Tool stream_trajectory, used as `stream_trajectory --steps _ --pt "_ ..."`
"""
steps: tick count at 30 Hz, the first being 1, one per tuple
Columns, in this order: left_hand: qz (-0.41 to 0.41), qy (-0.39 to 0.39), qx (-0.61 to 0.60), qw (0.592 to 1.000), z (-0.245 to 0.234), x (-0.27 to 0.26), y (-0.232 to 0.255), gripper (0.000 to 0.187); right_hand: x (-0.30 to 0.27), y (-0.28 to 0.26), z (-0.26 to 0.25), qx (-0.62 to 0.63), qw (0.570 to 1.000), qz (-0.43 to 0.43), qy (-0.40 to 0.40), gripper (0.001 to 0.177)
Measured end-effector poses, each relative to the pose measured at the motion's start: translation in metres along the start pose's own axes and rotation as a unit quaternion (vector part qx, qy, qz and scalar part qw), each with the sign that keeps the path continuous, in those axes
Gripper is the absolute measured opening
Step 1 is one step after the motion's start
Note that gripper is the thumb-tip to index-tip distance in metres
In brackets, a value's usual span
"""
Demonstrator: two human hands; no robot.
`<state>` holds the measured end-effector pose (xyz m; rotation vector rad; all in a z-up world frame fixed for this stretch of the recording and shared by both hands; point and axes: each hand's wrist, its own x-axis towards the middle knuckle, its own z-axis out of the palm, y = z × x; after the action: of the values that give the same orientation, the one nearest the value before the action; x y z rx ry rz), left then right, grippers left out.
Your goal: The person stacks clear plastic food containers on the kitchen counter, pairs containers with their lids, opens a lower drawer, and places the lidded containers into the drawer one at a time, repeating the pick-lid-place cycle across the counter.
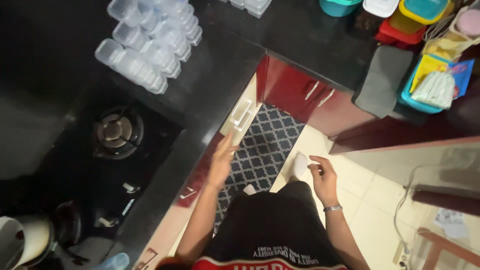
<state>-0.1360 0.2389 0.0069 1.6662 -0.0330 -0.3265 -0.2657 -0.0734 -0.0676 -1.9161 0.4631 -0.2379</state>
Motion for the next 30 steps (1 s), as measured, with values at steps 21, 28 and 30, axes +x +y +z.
stream_trajectory --steps 21,28,30 --pt "-0.033 0.082 0.133 0.987 -0.134 -0.131 -0.023 0.056 0.060 -0.104 0.108 0.023 0.987 -0.035 -0.158 0.025" --pt "-0.106 0.101 0.049 0.988 -0.139 -0.110 0.009 0.055 0.071 -0.057 0.128 -0.008 0.972 -0.032 -0.233 0.033" --pt "-0.117 0.114 0.076 0.984 -0.141 -0.104 0.017 0.056 0.085 -0.036 0.135 -0.036 0.967 0.000 -0.253 0.028"
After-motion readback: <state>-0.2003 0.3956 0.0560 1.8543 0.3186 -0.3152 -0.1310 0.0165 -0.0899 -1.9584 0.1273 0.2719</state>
